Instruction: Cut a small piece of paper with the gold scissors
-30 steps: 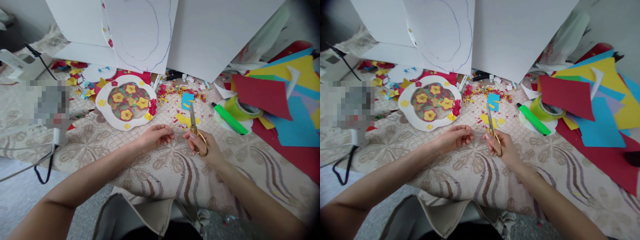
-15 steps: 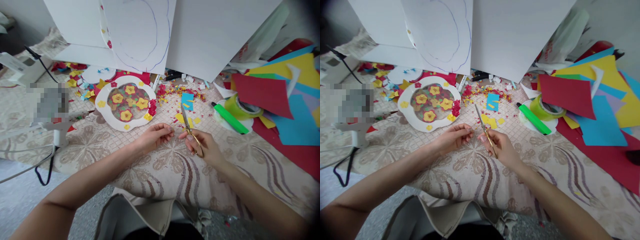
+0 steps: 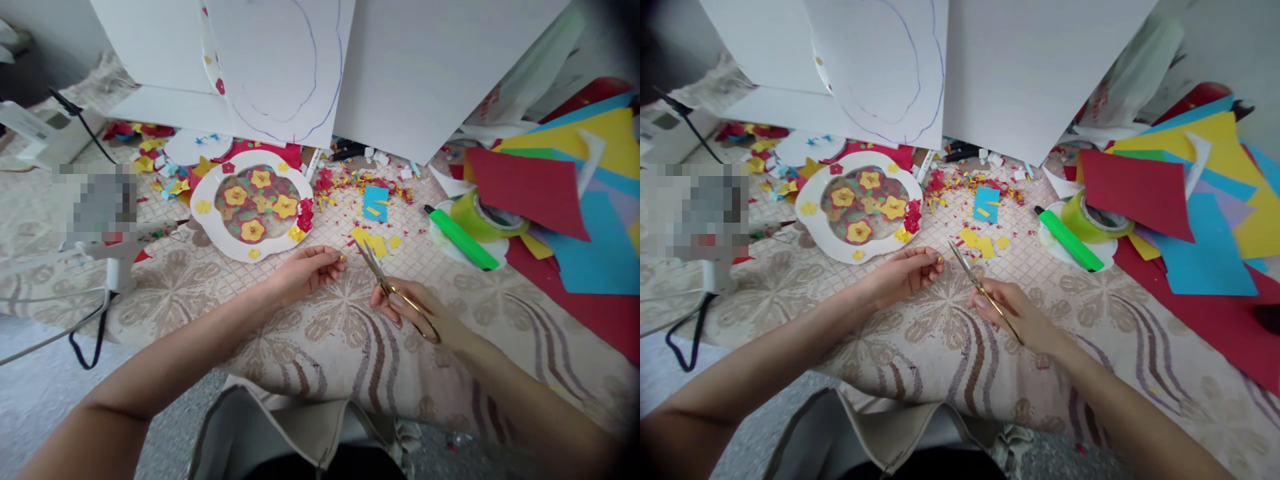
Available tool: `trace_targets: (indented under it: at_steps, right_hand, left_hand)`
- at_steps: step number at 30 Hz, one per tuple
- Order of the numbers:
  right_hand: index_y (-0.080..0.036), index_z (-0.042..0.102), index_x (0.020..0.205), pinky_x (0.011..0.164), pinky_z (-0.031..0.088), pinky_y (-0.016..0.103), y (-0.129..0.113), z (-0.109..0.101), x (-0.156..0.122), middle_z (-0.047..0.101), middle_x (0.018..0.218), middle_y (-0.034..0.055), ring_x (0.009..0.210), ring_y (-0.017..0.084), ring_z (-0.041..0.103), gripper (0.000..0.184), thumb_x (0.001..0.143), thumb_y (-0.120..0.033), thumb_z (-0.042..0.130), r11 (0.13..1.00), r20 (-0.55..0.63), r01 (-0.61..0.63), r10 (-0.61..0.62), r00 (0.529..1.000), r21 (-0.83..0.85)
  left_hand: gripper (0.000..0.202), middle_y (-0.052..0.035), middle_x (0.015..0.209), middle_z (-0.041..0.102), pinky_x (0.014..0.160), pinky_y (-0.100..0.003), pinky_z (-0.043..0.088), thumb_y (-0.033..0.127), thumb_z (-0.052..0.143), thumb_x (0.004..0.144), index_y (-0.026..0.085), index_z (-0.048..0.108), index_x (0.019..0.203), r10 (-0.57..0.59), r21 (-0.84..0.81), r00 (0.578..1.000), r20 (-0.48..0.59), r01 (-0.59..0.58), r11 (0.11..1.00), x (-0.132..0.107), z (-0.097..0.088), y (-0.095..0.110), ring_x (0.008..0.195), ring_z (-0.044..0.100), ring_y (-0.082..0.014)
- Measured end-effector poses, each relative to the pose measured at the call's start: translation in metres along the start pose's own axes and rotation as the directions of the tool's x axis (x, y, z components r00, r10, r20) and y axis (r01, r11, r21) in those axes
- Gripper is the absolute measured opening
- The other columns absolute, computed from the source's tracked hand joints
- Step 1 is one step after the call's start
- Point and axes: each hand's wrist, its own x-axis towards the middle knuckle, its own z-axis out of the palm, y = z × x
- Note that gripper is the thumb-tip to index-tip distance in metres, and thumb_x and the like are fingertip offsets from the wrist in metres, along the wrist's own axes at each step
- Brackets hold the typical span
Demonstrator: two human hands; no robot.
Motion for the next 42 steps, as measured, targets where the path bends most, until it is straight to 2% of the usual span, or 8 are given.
trace_targets:
  at_steps: [4, 9, 15, 22, 29, 34, 42]
  right_hand:
    - [-0.015, 0.054, 0.083, 0.042, 0.028, 0.020, 0.003, -0.008, -0.009, 0.038, 0.054, -0.0046, 0.045, 0.008, 0.034, 0.042, 0.091, -0.056, 0.045, 0.988, 0.119, -0.149, 0.144, 0.982, 0.033]
    - [-0.015, 0.053, 0.080, 0.039, 0.027, 0.018, 0.007, -0.015, -0.013, 0.037, 0.049, -0.0059, 0.040, 0.007, 0.033, 0.044, 0.092, -0.056, 0.044, 0.983, 0.204, -0.175, 0.160, 0.966, 0.058]
    - [-0.016, 0.050, 0.074, 0.039, 0.030, 0.019, 0.000, -0.016, -0.009, 0.038, 0.049, -0.0056, 0.039, 0.007, 0.035, 0.047, 0.089, -0.060, 0.044, 0.977, 0.209, -0.213, 0.208, 0.956, 0.000]
    - [-0.017, 0.044, 0.070, 0.039, 0.031, 0.018, -0.006, -0.014, -0.006, 0.037, 0.049, -0.0057, 0.040, 0.008, 0.036, 0.048, 0.088, -0.061, 0.045, 0.971, 0.164, -0.214, 0.230, 0.959, -0.107]
    - [-0.017, 0.040, 0.065, 0.041, 0.026, 0.019, -0.004, -0.017, -0.006, 0.036, 0.051, -0.0055, 0.044, 0.008, 0.036, 0.044, 0.089, -0.052, 0.050, 0.961, 0.156, -0.167, 0.203, 0.967, -0.220]
    - [-0.017, 0.037, 0.062, 0.046, 0.021, 0.021, -0.004, -0.017, -0.006, 0.030, 0.056, -0.0046, 0.051, 0.009, 0.030, 0.047, 0.090, -0.054, 0.048, 0.940, 0.138, -0.080, 0.132, 0.982, -0.332]
    - [-0.018, 0.035, 0.062, 0.047, 0.020, 0.023, -0.004, -0.016, -0.006, 0.029, 0.056, -0.0037, 0.053, 0.011, 0.030, 0.048, 0.091, -0.056, 0.043, 0.911, 0.133, -0.067, 0.132, 0.982, -0.407]
  left_hand:
    - [0.010, -0.0010, 0.069, 0.064, 0.055, -0.015, 0.041, 0.018, 0.061, 0.080, 0.011, 0.057, 0.073, -0.012, 0.019, 1.000, 0.027, 0.011, 1.000, -0.001, -0.001, 0.003, 0.054, 0.054, -0.0037]
    - [0.014, 0.0000, 0.070, 0.064, 0.054, -0.016, 0.040, 0.023, 0.064, 0.078, 0.012, 0.057, 0.074, 0.007, 0.089, 0.997, 0.075, -0.014, 0.996, -0.002, -0.005, 0.007, 0.054, 0.054, -0.0034]
    - [0.017, 0.0000, 0.071, 0.064, 0.054, -0.017, 0.040, 0.027, 0.064, 0.079, 0.012, 0.057, 0.074, 0.036, 0.219, 0.994, 0.104, -0.058, 0.974, -0.002, -0.007, 0.009, 0.056, 0.055, -0.0041]
    - [0.019, 0.0004, 0.072, 0.064, 0.054, -0.018, 0.041, 0.030, 0.062, 0.081, 0.013, 0.057, 0.075, 0.027, 0.335, 0.991, 0.134, -0.071, 0.940, 0.000, -0.009, 0.009, 0.056, 0.054, -0.0040]
    - [0.018, -0.0001, 0.072, 0.063, 0.055, -0.019, 0.042, 0.029, 0.061, 0.081, 0.013, 0.057, 0.076, 0.007, 0.366, 0.987, 0.160, -0.066, 0.928, -0.001, -0.010, 0.010, 0.057, 0.055, -0.0047]
    - [0.018, 0.0001, 0.070, 0.062, 0.055, -0.018, 0.042, 0.031, 0.062, 0.080, 0.013, 0.058, 0.076, -0.004, 0.408, 0.981, 0.196, -0.078, 0.910, 0.000, -0.012, 0.010, 0.057, 0.054, -0.0050]
    - [0.020, -0.0002, 0.069, 0.061, 0.056, -0.019, 0.043, 0.032, 0.061, 0.081, 0.013, 0.058, 0.076, -0.012, 0.442, 0.978, 0.208, -0.083, 0.893, 0.000, -0.011, 0.011, 0.056, 0.054, -0.0056]
